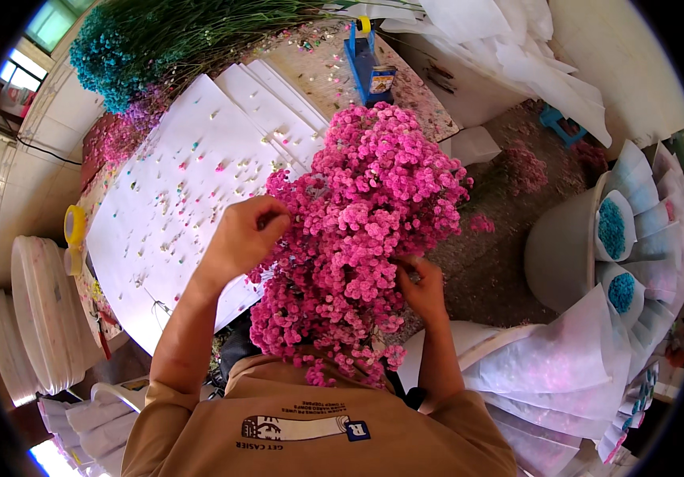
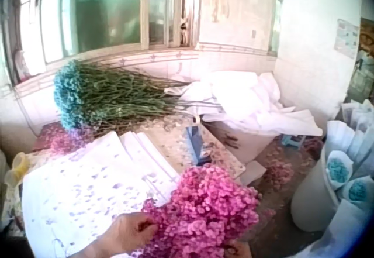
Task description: The person arranges a large bouquet of pink dried flowers on a table, adjusting the stems and fluffing the blooms to create a full, rounded shape. The person handles the flowers by hand, occasionally rotating the bunch and removing stray petals or stems.
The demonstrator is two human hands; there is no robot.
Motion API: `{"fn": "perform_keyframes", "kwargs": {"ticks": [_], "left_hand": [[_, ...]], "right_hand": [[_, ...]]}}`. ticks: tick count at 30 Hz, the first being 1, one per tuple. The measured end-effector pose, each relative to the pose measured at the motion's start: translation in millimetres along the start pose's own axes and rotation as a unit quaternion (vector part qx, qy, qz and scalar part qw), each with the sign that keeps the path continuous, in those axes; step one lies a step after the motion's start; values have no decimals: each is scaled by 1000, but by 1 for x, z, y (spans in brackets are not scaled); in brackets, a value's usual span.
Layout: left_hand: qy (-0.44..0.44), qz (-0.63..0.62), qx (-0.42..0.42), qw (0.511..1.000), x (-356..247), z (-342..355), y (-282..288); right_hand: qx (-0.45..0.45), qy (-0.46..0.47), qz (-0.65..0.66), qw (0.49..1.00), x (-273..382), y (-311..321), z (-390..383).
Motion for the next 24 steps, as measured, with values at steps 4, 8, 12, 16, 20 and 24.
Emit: {"fn": "perform_keyframes", "kwargs": {"ticks": [4,8,12,16,20,24], "left_hand": [[-73,182,-86,977,-9,-5,-16],[-64,255,-75,962,-11,-1,-24],[-100,133,-87,982,-12,3,-21],[75,-278,-1,958,-16,22,1],[110,-397,56,910,-27,72,6],[75,-177,103,976,-34,121,-14]], "right_hand": [[6,2,-1,1000,1,-2,0],[5,11,-13,1000,3,0,-1],[2,19,-11,1000,2,1,-1],[0,14,-2,1000,-6,0,-3],[20,4,-17,1000,4,-1,0],[17,14,-12,1000,4,-1,-1]]}}
Point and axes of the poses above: each hand's wrist, its own z-axis towards the middle knuckle, its own y-axis out of the back of the hand, x = y × z, the point moved 3 cm from there along z, towards the middle knuckle, and after that the axes turned 1 degree about -x, right-handed, at the moved point
